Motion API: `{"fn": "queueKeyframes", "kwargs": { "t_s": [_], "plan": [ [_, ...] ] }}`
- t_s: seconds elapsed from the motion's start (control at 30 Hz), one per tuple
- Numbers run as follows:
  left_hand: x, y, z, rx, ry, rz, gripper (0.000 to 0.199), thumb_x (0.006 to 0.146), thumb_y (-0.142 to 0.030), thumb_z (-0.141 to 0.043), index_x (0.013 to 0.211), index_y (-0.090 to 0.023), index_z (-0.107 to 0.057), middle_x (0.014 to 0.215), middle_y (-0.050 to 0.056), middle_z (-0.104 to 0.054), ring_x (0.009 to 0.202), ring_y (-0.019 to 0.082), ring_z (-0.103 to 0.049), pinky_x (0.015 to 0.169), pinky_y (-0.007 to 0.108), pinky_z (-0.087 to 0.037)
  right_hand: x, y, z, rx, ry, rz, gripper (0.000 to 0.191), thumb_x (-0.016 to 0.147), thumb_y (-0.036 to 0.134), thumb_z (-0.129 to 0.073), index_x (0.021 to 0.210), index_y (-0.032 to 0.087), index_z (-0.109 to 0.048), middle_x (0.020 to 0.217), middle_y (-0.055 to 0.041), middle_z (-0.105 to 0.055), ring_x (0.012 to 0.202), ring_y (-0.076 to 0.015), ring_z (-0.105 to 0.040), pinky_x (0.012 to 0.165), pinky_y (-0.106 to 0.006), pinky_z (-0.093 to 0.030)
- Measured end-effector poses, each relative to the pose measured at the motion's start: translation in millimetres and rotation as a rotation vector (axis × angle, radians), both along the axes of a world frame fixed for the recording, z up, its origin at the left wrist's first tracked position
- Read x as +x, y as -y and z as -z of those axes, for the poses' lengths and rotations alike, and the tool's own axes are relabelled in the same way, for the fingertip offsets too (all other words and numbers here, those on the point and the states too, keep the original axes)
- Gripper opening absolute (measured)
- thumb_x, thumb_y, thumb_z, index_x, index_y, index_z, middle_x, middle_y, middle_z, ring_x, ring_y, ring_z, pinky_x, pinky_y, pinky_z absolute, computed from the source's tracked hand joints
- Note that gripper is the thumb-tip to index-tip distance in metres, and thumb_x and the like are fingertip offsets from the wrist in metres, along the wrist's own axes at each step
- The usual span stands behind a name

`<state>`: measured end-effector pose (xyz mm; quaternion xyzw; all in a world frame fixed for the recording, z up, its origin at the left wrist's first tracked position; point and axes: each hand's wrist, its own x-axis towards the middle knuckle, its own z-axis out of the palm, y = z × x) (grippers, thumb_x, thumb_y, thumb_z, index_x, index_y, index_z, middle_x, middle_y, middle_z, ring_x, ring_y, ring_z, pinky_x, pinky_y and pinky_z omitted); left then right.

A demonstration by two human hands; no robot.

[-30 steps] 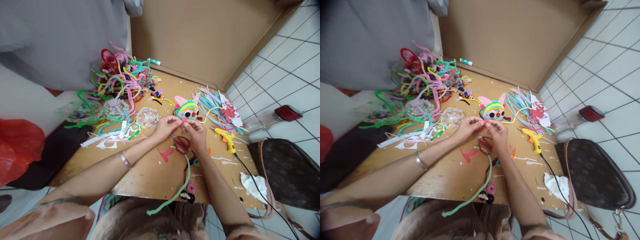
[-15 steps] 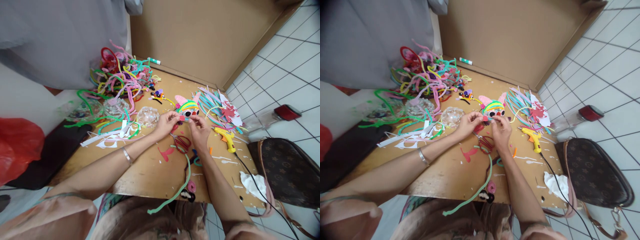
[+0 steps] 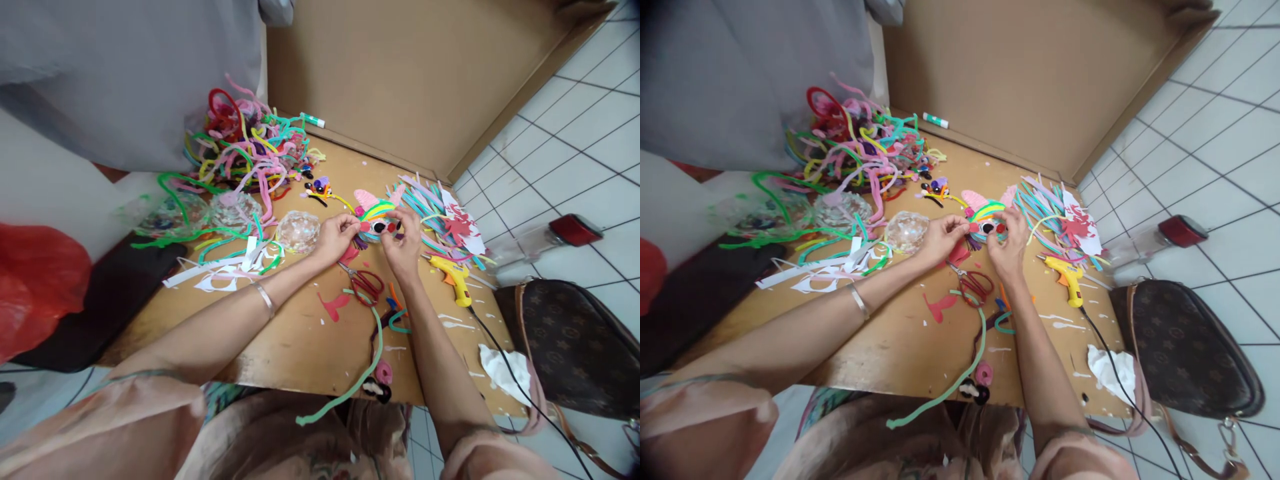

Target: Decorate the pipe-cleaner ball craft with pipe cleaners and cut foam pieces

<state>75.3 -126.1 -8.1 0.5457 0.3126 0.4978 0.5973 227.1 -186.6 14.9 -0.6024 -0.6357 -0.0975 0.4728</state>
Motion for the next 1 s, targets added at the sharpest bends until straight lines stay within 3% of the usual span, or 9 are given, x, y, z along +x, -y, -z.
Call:
{"fn": "queueKeyframes", "kwargs": {
  "t_s": [0.6,1.0],
  "plan": [
    [11,-3,2.4,-0.069,-0.052,0.017,0.007,0.076,-0.015,-0.067,0.069,-0.014,-0.066,0.063,-0.001,-0.064,0.055,0.007,-0.055,0.058,0.019,-0.045,3,0,9.8,-0.006,0.037,-0.059,0.022,0.081,0.024,-0.061,0.102,0.025,-0.065,0.117,-0.0089,-0.054,0.109,-0.026,-0.056,0.087,-0.043,-0.051],
    [11,-6,7.4,-0.009,-0.022,0.051,0.01,0.075,-0.016,-0.069,0.067,-0.014,-0.064,0.061,-0.001,-0.062,0.055,0.007,-0.053,0.056,0.019,-0.042,3,-1,13.4,0.003,0.029,-0.042,0.021,0.082,0.027,-0.062,0.102,0.025,-0.066,0.117,-0.0088,-0.053,0.107,-0.0253,-0.056,0.088,-0.045,-0.052]
  ]
}}
